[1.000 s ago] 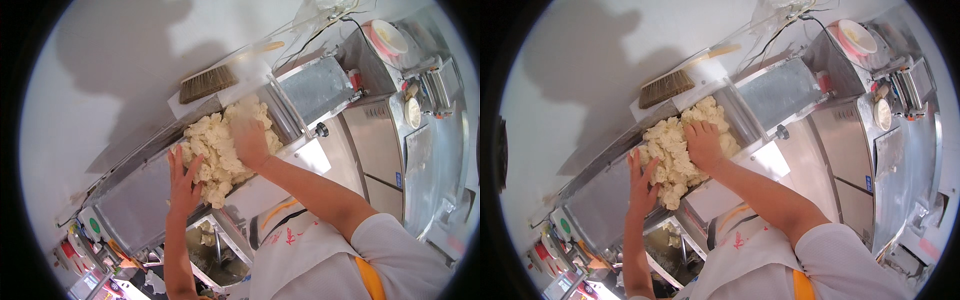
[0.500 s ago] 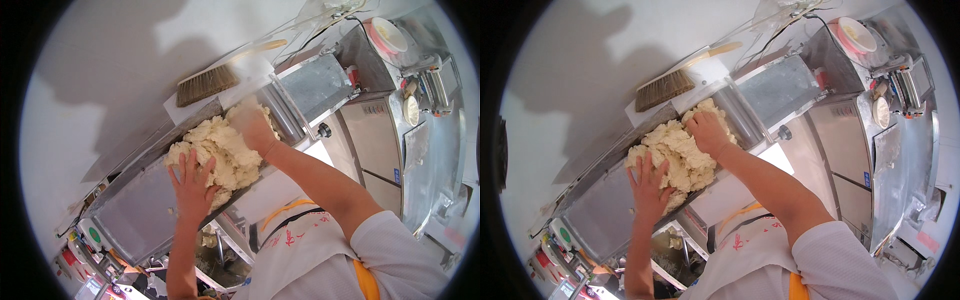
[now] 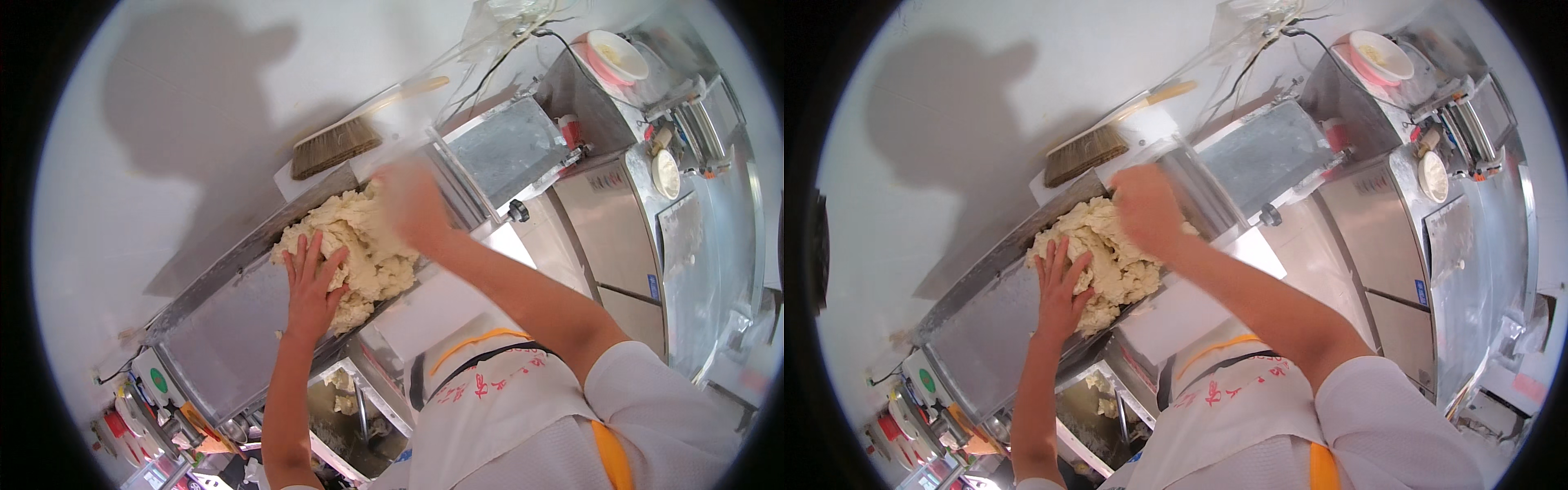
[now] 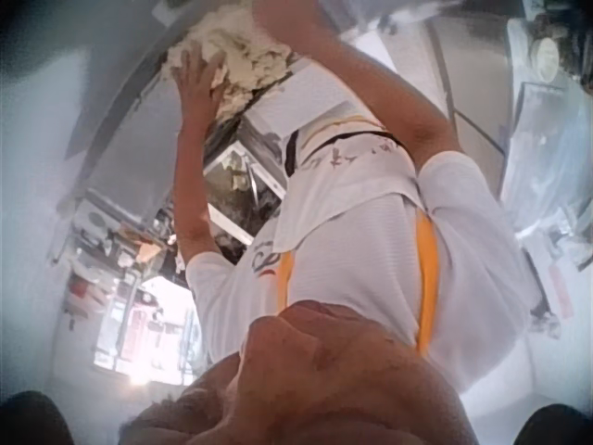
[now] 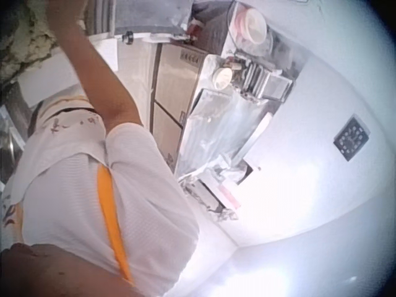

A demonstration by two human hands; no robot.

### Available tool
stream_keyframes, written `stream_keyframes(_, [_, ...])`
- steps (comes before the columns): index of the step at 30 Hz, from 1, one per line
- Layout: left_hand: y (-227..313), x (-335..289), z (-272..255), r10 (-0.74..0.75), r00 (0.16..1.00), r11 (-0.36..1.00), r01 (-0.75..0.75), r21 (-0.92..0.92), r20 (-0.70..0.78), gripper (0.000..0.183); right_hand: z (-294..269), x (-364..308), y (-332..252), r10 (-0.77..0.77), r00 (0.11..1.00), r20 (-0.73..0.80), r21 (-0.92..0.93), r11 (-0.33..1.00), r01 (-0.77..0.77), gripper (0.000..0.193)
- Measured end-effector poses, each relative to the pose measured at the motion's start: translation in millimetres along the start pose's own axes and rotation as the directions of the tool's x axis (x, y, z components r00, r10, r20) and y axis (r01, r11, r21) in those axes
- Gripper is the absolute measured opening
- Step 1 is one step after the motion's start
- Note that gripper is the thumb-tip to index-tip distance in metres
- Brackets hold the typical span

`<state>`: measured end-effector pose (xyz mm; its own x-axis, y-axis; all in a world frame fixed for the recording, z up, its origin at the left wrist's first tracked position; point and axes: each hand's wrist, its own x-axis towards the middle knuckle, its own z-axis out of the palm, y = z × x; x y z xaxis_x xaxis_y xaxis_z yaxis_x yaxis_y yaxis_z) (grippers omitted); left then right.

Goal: The person processes large pieces of dough through a mechanical dough roller, repeatedly folding and re-inserting the dough to flatten and refine it.

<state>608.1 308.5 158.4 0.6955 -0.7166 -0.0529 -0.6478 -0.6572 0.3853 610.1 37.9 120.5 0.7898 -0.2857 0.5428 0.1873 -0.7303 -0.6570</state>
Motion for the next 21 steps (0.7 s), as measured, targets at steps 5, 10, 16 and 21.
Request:
stream_keyframes(5, [10,12,-2,0.034,0.999,0.999,-0.035,0.015,0.029,0.069,23,-8,-51,0.031,0.963,0.269,-0.151,0.988,0.01,0.02])
stream_keyframes(10, [13,12,-6,0.027,0.999,1.0,-0.026,-0.016,0.039,0.071,13,-29,-15,0.056,0.909,0.413,-0.324,0.942,0.089,0.021])
stream_keyframes(16, [14,17,-11,0.013,0.998,0.998,-0.009,-0.065,0.062,0.073,13,-33,3,0.032,0.92,0.39,-0.316,0.943,0.101,0.011])
stream_keyframes(21, [15,15,-21,0.003,0.996,0.998,0.003,-0.057,0.091,0.071,21,-45,20,-0.015,0.904,0.428,-0.306,0.938,0.161,0.017])
